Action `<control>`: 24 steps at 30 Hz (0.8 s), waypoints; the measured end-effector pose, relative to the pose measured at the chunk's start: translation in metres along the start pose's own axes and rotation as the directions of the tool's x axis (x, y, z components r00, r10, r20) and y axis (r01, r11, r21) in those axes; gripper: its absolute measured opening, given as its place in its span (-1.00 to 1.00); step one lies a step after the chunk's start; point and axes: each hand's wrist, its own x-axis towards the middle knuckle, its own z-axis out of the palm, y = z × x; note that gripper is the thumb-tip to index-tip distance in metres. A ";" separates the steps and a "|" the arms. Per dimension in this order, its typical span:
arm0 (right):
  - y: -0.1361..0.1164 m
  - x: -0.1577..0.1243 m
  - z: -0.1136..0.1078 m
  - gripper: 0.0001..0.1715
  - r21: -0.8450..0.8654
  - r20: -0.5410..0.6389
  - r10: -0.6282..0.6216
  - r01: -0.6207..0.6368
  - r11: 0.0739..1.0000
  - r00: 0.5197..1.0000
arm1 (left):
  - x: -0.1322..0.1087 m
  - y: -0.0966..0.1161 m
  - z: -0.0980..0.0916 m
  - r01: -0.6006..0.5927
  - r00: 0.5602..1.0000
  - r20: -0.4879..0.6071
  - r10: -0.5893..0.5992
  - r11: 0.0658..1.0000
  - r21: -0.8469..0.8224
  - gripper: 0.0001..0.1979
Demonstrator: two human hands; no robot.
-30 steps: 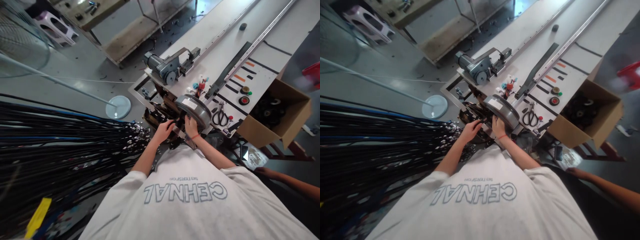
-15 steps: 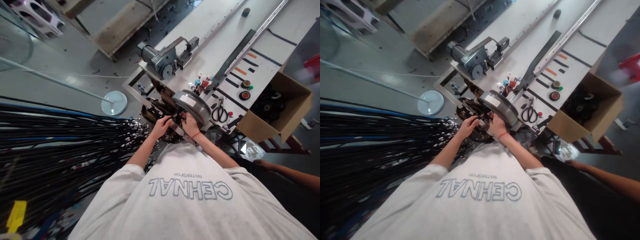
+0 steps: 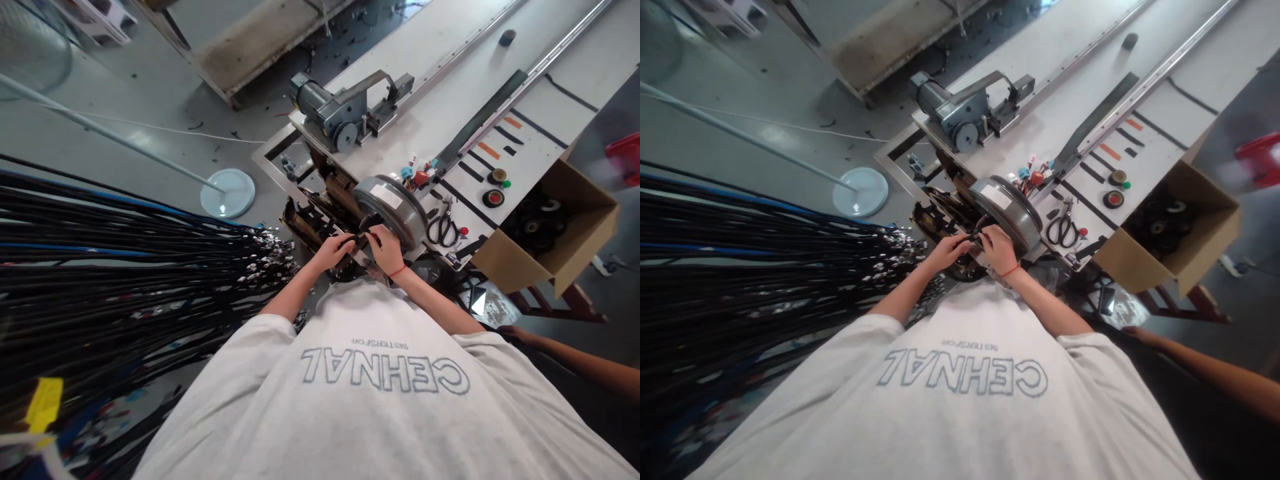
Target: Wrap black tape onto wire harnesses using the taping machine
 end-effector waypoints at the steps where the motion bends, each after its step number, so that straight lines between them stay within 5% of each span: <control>1: -0.002 0.002 -0.001 -0.76 -0.003 0.010 -0.021 0.021 1.000 1.000 | 0.000 -0.003 0.002 0.002 1.000 0.014 -0.003 1.000 0.015 -0.51; 8: 0.005 0.022 -0.005 -0.77 -0.107 0.143 -0.173 0.189 0.976 0.974 | -0.004 -0.009 0.014 0.020 1.000 -0.022 -0.020 1.000 0.009 -0.51; 13: -0.004 0.031 0.009 -0.60 -0.297 0.246 -0.043 0.118 0.948 0.968 | -0.019 0.008 0.017 0.069 0.989 -0.139 -0.053 0.992 0.108 -0.57; 17: -0.041 0.011 -0.009 -0.76 -0.144 0.231 -0.271 0.308 0.940 0.934 | -0.010 0.023 0.031 0.096 0.966 -0.257 -0.016 0.949 0.301 -0.64; 20: -0.062 -0.007 -0.050 -0.76 -0.064 0.090 -0.348 0.354 0.933 0.933 | 0.027 0.037 0.052 0.076 0.967 -0.249 0.055 0.868 0.490 -0.62; 24: -0.037 -0.004 -0.103 -0.73 -0.084 -0.300 -0.078 0.055 0.995 0.951 | 0.080 0.043 0.067 0.196 0.973 -0.218 -0.077 0.775 0.601 -0.74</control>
